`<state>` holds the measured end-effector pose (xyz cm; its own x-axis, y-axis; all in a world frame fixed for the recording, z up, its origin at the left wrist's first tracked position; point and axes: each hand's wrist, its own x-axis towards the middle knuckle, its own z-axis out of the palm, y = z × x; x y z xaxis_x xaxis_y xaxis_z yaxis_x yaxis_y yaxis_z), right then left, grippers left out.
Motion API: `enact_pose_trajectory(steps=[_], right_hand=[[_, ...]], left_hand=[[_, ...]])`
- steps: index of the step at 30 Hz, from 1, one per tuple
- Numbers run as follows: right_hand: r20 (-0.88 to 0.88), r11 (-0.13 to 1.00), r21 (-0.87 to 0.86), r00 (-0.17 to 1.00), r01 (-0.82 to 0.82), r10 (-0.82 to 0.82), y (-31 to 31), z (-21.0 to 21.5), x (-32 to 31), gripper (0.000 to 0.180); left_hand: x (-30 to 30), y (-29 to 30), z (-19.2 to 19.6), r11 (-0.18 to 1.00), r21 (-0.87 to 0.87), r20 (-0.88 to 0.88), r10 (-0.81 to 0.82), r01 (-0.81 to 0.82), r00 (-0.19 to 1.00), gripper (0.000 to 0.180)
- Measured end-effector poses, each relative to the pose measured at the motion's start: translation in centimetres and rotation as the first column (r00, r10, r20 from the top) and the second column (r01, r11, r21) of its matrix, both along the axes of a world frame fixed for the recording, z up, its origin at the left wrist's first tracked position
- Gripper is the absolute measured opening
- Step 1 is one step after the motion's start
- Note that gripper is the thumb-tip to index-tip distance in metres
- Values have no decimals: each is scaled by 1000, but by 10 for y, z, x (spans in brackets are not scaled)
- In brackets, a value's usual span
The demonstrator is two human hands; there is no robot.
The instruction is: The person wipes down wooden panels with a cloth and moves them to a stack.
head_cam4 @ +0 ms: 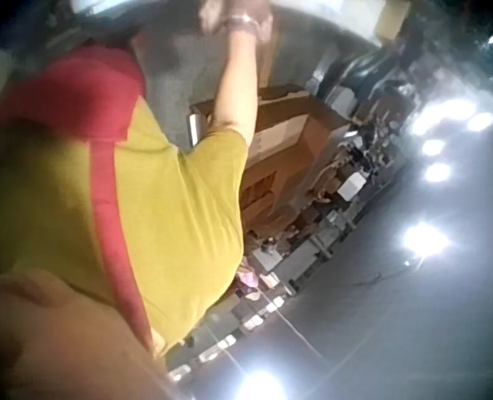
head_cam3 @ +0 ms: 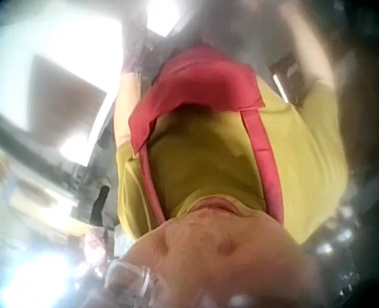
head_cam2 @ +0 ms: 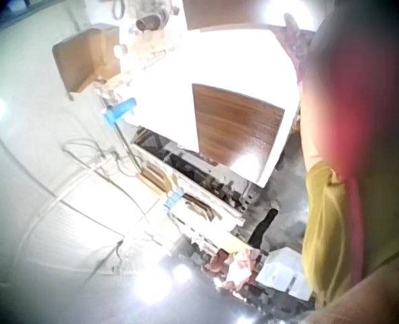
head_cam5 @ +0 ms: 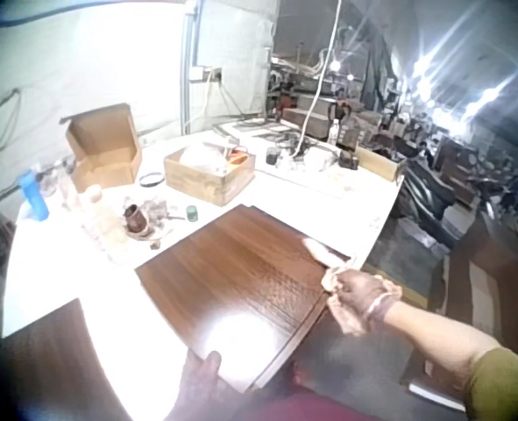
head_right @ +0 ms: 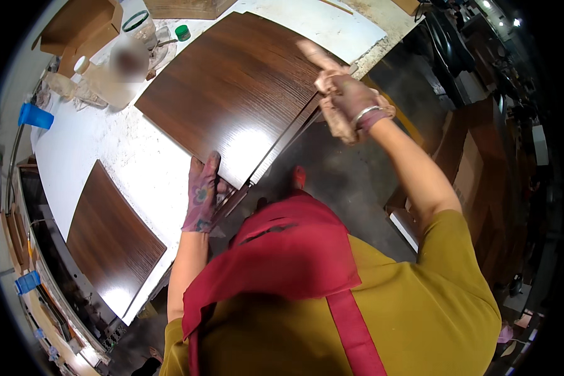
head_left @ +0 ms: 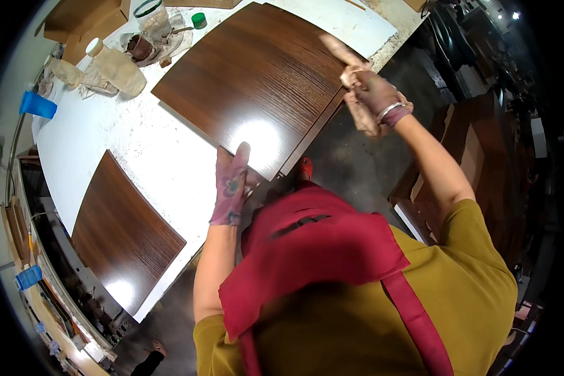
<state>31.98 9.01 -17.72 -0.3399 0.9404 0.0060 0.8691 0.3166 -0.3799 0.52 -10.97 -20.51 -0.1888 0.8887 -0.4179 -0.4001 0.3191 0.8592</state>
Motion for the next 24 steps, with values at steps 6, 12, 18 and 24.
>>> enact_pose_trajectory(steps=[6, 12, 18, 24], right_hand=[[-297, 997, 66, 954, 50, -28, 23, 46, 22, 40], [-298, 972, 185, 951, 147, -87, 36, 1, -42, 33], [-138, 936, 42, 925, -351, 353, -112, -1, -142, 12], [-401, 924, 180, 832, -338, 382, -34, -12, -74, 13]], left_hand=[[-43, 8, 18, 995, 95, -829, 55, 43, 556, 23], [-14, 103, 11, 886, 121, -893, 295, 448, -341, 39], [-16, 118, -11, 905, -36, -899, 156, 424, -409, 47], [-2, 117, 8, 915, -86, -919, 80, 395, -385, 51]])
